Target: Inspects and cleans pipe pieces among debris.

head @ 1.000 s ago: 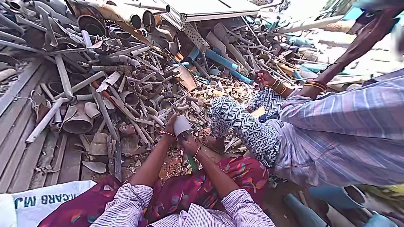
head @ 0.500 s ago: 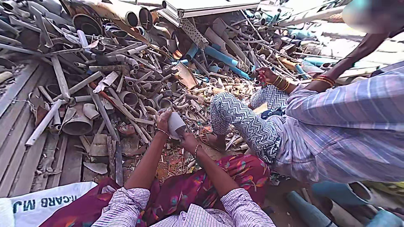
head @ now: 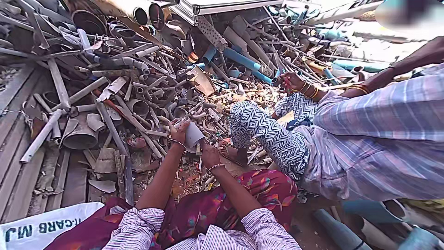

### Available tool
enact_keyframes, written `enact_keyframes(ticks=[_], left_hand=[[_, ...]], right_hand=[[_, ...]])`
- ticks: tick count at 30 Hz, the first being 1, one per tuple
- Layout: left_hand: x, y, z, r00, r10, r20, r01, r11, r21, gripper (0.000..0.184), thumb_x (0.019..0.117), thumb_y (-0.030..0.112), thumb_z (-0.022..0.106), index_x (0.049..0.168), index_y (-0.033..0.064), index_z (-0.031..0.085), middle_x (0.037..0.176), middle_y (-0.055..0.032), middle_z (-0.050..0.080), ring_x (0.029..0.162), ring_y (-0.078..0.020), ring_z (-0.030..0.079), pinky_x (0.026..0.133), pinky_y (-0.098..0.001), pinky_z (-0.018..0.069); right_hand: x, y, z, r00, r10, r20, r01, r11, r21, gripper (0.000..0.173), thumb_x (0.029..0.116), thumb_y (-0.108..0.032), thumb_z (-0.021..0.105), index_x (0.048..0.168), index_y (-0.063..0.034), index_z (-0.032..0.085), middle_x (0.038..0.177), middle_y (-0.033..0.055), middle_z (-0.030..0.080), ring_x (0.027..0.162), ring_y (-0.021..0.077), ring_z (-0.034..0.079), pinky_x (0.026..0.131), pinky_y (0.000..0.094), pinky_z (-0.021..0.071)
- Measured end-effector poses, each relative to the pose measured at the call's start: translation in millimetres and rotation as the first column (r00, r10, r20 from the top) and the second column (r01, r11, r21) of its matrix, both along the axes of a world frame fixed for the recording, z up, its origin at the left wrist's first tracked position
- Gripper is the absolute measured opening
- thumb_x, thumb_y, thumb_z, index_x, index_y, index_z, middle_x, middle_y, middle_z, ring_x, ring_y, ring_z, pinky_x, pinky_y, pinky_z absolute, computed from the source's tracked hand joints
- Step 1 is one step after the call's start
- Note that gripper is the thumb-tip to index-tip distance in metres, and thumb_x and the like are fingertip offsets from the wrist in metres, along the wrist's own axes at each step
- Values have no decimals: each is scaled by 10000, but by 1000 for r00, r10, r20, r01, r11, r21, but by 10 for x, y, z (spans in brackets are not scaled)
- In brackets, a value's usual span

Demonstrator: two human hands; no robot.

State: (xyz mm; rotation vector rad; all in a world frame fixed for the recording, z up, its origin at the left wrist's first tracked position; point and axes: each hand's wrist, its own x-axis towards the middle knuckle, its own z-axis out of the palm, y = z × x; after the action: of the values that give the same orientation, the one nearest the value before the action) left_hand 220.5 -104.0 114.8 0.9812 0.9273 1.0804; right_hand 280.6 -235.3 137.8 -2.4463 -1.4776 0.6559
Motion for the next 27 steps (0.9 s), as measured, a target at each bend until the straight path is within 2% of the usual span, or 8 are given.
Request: enact_keyframes(ticks=[2, 5, 11, 13, 15, 20, 25, 27], left_hand=[[-2, -2, -47, 1000, 1, 16, -1, 999, -40, 735, 954, 174, 698, 1537, 15, 280, 1314, -226, 566, 1073, -246, 622, 938, -422, 531], [-43, 62, -117, 998, 56, 1, -56, 994, -95, 625, 992, 204, 662, 1489, 0, 343, 1209, -201, 603, 988, -215, 629, 885, -386, 534], [-56, 68, -129, 999, 29, -38, -32, 996, -88, 788, 927, 204, 750, 1536, 10, 290, 1351, -253, 556, 1155, -306, 600, 984, -480, 511], [-74, 104, -220, 999, 38, 14, -36, 993, -116, 690, 937, 171, 730, 1492, -7, 361, 1271, -237, 601, 1080, -279, 630, 936, -457, 536], [-108, 240, -352, 994, 47, 94, -32, 988, -154, 385, 991, 211, 654, 1291, -4, 544, 1046, -147, 659, 890, -198, 655, 810, -401, 565], [-180, 307, -318, 998, 26, 65, -16, 989, -149, 714, 964, 206, 697, 1518, -9, 302, 1251, -237, 602, 1059, -283, 627, 928, -453, 539], [-215, 361, -391, 992, 22, 126, -5, 991, -134, 232, 1031, 214, 562, 1170, 29, 563, 933, -90, 641, 798, -151, 640, 751, -361, 566], [-186, 393, -393, 997, 5, 83, 3, 995, -95, 287, 1010, 194, 600, 1200, -17, 557, 962, -129, 640, 817, -185, 633, 780, -394, 562]], right_hand=[[-39, -26, -6, 976, 98, -197, -86, 994, 64, 478, 1066, -58, 415, 1544, -47, 436, 1288, 270, 649, 1191, 387, 633, 1054, 505, 458], [71, -13, -125, 843, 203, -498, -105, 970, 217, 471, 1092, -80, 386, 1557, -10, 382, 917, 150, 644, 702, 186, 571, 695, 337, 494], [-43, 37, -161, 1000, 24, -1, -24, 1000, -15, 535, 1044, -42, 424, 1570, -141, 429, 1316, 271, 642, 1236, 438, 616, 1044, 578, 452], [-47, 29, -175, 965, 115, -237, -109, 993, 37, 459, 1078, -83, 415, 1534, -54, 455, 1216, 246, 678, 1110, 351, 664, 999, 482, 495], [39, 5, -224, 882, 186, -434, -119, 977, 177, 466, 1099, -107, 392, 1559, -40, 394, 867, 119, 640, 690, 174, 583, 665, 315, 495], [-52, 34, -167, 992, 88, -89, -90, 996, -22, 668, 1036, -44, 475, 1648, -193, 251, 1250, 293, 659, 1181, 468, 629, 1034, 584, 445], [41, 30, -260, 805, 165, -570, -50, 976, 212, 508, 1104, -105, 399, 1606, -90, 321, 791, 79, 598, 565, 120, 514, 554, 266, 461], [32, 62, -182, 966, 57, -252, -37, 996, 85, 578, 1070, -73, 446, 1627, -139, 306, 1044, 242, 705, 911, 362, 689, 858, 488, 538]])
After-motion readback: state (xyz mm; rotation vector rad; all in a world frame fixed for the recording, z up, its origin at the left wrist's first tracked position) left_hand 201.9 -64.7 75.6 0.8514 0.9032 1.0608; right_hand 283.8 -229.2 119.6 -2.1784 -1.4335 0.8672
